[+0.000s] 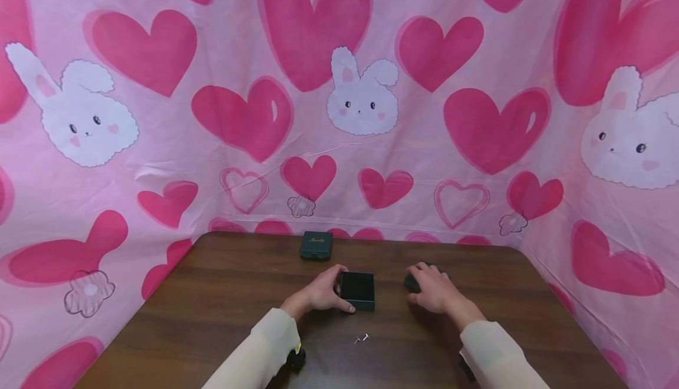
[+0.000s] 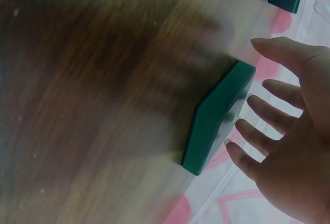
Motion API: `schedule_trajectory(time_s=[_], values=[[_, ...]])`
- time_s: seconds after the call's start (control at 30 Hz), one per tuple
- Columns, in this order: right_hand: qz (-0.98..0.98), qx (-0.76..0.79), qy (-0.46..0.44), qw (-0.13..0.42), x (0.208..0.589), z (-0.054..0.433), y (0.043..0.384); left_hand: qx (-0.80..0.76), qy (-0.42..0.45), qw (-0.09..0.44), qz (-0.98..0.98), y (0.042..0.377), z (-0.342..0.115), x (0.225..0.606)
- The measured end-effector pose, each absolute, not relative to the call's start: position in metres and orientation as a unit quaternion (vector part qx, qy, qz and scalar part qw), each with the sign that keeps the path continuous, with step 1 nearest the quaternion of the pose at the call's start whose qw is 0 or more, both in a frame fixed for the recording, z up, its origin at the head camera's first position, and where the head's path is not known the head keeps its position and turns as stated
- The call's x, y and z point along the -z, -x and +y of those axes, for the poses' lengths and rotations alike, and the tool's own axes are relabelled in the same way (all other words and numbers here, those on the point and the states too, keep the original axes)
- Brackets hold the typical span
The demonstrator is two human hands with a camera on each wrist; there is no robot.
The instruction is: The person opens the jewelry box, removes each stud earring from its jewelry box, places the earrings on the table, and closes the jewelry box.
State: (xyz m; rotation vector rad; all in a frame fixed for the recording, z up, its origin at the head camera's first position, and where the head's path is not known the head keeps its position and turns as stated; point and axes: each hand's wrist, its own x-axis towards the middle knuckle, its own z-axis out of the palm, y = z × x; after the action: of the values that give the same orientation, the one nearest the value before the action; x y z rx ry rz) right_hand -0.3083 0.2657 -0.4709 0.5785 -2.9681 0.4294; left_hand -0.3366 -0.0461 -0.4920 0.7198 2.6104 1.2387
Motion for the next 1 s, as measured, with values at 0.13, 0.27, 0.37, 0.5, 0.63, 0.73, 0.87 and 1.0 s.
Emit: schedule_trajectory(time_s=[0.13,0.27,0.37,0.5,0.63,0.73,0.87,1.0], values=[[-0.972,-0.144,-0.180,0.044,0.472,0.272,0.310,-0.411,-0.246,0.079,0.874,0.338,-0.047,0.492],[-0.973,-0.150,-0.170,0.037,0.471,0.277,0.311,-0.409,-0.245,0.083,0.875,0.338,-0.048,0.493],[-0.974,-0.155,-0.163,0.033,0.470,0.278,0.311,-0.412,-0.237,0.087,0.876,0.339,-0.048,0.494],[-0.975,-0.155,-0.157,0.034,0.470,0.282,0.313,-0.413,-0.234,0.087,0.876,0.338,-0.048,0.493],[-0.976,-0.151,-0.151,0.037,0.473,0.286,0.315,-0.413,-0.238,0.083,0.875,0.338,-0.047,0.493],[-0.977,-0.152,-0.147,0.041,0.476,0.290,0.317,-0.414,-0.238,0.084,0.875,0.338,-0.048,0.493],[-0.975,-0.164,-0.141,0.040,0.478,0.295,0.318,-0.415,-0.240,0.084,0.874,0.338,-0.048,0.492],[-0.975,-0.172,-0.133,0.034,0.480,0.298,0.319,-0.416,-0.240,0.085,0.873,0.338,-0.049,0.492]])
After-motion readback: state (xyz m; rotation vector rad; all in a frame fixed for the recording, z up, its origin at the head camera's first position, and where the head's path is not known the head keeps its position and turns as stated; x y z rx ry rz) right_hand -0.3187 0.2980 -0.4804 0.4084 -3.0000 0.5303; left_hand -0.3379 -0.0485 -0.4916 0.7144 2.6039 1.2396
